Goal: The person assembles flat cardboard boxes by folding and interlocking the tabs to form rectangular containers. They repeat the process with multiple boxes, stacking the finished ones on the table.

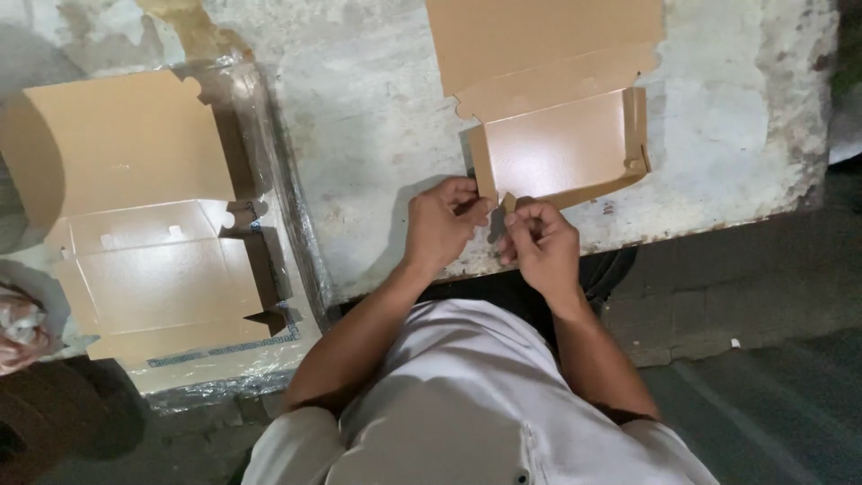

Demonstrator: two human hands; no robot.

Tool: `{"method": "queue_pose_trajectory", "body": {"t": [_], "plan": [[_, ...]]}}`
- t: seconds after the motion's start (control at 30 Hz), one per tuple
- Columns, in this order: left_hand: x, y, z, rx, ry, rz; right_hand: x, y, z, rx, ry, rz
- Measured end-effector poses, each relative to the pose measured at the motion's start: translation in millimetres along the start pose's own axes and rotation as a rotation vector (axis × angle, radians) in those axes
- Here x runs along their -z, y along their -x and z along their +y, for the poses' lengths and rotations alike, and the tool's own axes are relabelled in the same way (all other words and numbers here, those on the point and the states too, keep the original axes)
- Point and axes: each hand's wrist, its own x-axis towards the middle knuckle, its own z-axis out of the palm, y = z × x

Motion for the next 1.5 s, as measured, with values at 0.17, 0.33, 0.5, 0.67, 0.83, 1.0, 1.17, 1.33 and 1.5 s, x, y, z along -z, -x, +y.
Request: {"method": "queue_pose_trajectory", "body": {"t": [0.17, 0.33, 0.5, 0.67, 0.83, 1.0, 1.17, 1.33, 1.5], "plan": [[-8, -15, -8, -0.026, -0.179, 0.031, 6, -8, -2, -0.065, -0.092, -0.018], [-11, -11, -7, -0.006, -0.271, -0.009, 9, -12, 10, -0.051, -0.198, -0.019], [-6, -9, 6, -0.027, -0.034, -0.038, 3, -8, 15, 0.002, -0.247, 0.029], [4, -14, 0, -0.207, -0.048, -0.022, -1, -10, 18, 0.041, -0.269, 0.004], [9, -18, -8, -0.281, -0.076, 0.012, -9, -13, 23, 0.049, -0.259, -0.009], [9, -18, -21, -0.311, -0.118, -0.028, -11, -15, 14, -0.014, -0.253, 0.01], [5, -8, -8, -0.354, -0.111, -0.003, -7, -15, 19, -0.001, -0.232, 0.003], [-3, -5, -8, -0.492, -0.175, 0.023, -1, -18, 30, -0.001, -0.217, -0.007], [0, -4, -5, -0.598, -0.226, 0.042, -6, -15, 8, -0.011, -0.251, -0.046]]}}
